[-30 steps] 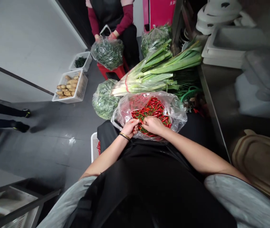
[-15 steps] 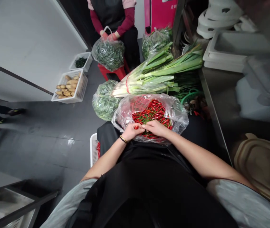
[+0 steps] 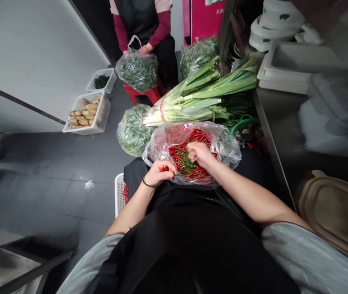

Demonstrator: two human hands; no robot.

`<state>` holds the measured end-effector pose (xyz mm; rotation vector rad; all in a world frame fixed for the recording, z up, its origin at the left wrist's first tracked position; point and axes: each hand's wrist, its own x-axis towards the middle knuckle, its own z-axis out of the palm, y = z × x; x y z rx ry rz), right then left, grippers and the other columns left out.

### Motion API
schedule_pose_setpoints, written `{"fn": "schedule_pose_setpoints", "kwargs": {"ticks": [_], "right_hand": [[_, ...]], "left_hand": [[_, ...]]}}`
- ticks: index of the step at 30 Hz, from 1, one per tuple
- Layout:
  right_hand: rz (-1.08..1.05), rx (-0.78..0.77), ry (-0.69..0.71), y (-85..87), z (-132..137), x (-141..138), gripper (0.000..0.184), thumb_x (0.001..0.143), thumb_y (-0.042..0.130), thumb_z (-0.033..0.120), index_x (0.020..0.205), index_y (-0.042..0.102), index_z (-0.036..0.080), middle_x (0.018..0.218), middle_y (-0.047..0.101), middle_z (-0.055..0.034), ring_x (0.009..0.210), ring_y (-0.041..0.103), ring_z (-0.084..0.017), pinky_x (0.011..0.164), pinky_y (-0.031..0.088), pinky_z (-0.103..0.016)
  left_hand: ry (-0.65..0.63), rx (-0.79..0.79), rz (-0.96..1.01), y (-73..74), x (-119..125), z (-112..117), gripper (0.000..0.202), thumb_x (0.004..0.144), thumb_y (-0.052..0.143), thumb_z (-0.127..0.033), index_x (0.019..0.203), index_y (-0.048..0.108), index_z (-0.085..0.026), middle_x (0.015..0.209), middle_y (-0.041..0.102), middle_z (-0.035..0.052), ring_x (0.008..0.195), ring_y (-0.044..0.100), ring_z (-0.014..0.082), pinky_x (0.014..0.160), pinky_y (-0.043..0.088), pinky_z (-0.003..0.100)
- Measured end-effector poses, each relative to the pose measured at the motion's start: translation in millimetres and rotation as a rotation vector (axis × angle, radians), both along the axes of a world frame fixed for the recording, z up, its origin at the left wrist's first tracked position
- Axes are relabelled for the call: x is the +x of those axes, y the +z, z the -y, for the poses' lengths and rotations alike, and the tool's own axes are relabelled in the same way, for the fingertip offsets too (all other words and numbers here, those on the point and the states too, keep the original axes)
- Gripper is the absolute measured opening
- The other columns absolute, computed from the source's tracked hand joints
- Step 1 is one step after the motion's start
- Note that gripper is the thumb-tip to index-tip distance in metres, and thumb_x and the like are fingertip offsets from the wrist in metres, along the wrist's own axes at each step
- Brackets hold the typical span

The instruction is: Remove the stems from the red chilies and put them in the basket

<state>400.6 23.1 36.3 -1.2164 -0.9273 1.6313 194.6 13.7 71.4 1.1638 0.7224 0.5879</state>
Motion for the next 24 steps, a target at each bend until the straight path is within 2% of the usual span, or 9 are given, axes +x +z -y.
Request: {"fn": "schedule_pose_setpoints", "kwargs": {"ticks": [2, 4, 6, 8, 11, 15, 19, 21, 24], "right_hand": [[0.191, 0.010, 0.067, -6.4, -8, 18, 0.042, 0.073, 0.059, 0.058, 0.059, 0.041, 0.022, 0.039, 0.040, 0.0071, 0.035, 0.038, -0.008, 0.036, 0.032, -0.020], [0.506, 0.040, 0.409, -10.1, -13, 33, 0.037, 0.071, 0.064, 0.054, 0.062, 0.050, 0.021, 0.045, 0.051, 0.0032, 0.040, 0.047, -0.010, 0.042, 0.038, -0.023], [0.905, 0.141, 0.571, -11.3, -22, 38, 0.029, 0.073, 0.065, 0.047, 0.066, 0.057, 0.020, 0.057, 0.061, -0.0014, 0.052, 0.055, -0.014, 0.052, 0.042, -0.025], [1.241, 0.247, 0.442, -12.4, -36, 35, 0.025, 0.081, 0.058, 0.043, 0.075, 0.063, 0.019, 0.074, 0.067, -0.0058, 0.068, 0.061, -0.017, 0.063, 0.044, -0.027], [1.447, 0.287, 0.325, -17.6, -59, 24, 0.030, 0.088, 0.047, 0.040, 0.097, 0.067, 0.019, 0.102, 0.066, -0.0113, 0.086, 0.062, -0.021, 0.073, 0.044, -0.030], [1.389, 0.380, 0.390, -23.8, -61, 18, 0.027, 0.085, 0.049, 0.033, 0.099, 0.068, 0.020, 0.104, 0.061, -0.0101, 0.087, 0.061, -0.020, 0.075, 0.045, -0.030], [1.111, 0.557, 0.321, -17.5, -24, 16, 0.020, 0.082, 0.052, 0.032, 0.089, 0.064, 0.018, 0.096, 0.061, -0.0078, 0.084, 0.059, -0.018, 0.076, 0.045, -0.029], [0.860, 0.484, 0.252, -13.7, -5, 11, 0.017, 0.080, 0.052, 0.033, 0.086, 0.059, 0.019, 0.083, 0.061, -0.0048, 0.072, 0.059, -0.016, 0.068, 0.047, -0.028], [0.425, 0.167, 0.221, -11.6, 16, 7, 0.020, 0.078, 0.055, 0.039, 0.083, 0.050, 0.020, 0.059, 0.057, 0.0030, 0.049, 0.055, -0.013, 0.051, 0.046, -0.026]], "left_hand": [[0.027, -0.049, 0.096, 4.9, -6, 3, 0.037, 0.052, 0.081, -0.044, 0.063, 0.065, -0.013, 0.060, 0.055, 0.0045, 0.054, 0.047, 0.0104, 0.051, 0.036, 0.025], [0.115, -0.154, 0.218, 6.4, -8, 2, 0.039, 0.051, 0.079, -0.047, 0.057, 0.059, -0.015, 0.054, 0.046, 0.0017, 0.046, 0.040, 0.0081, 0.042, 0.028, 0.023], [0.204, -0.271, 0.323, 4.0, -6, -2, 0.040, 0.053, 0.074, -0.050, 0.055, 0.052, -0.016, 0.051, 0.040, -0.0005, 0.042, 0.035, 0.0073, 0.036, 0.019, 0.020], [0.231, -0.362, 0.372, -1.4, -1, -6, 0.039, 0.055, 0.071, -0.051, 0.061, 0.052, -0.017, 0.054, 0.043, 0.0002, 0.042, 0.036, 0.0079, 0.033, 0.014, 0.018], [0.176, -0.447, 0.333, -12.1, 9, -7, 0.038, 0.058, 0.072, -0.046, 0.077, 0.056, -0.017, 0.062, 0.052, 0.0007, 0.041, 0.035, 0.0057, 0.033, 0.012, 0.017], [0.191, -0.507, 0.163, -26.4, 22, -2, 0.037, 0.059, 0.079, -0.034, 0.075, 0.051, -0.016, 0.051, 0.039, -0.0075, 0.038, 0.026, 0.0015, 0.036, 0.010, 0.015], [0.358, -0.461, -0.006, -38.7, 35, -5, 0.048, 0.054, 0.083, -0.037, 0.084, 0.053, -0.017, 0.048, 0.035, -0.0117, 0.035, 0.025, 0.0004, 0.037, 0.009, 0.016], [0.351, -0.393, -0.080, -43.1, 40, -7, 0.053, 0.053, 0.083, -0.041, 0.090, 0.055, -0.017, 0.046, 0.036, -0.0124, 0.035, 0.025, 0.0005, 0.038, 0.010, 0.017], [0.143, -0.258, -0.186, -45.1, 39, -8, 0.048, 0.052, 0.083, -0.044, 0.078, 0.057, -0.013, 0.047, 0.041, -0.0104, 0.037, 0.029, 0.0003, 0.039, 0.016, 0.018]]}}
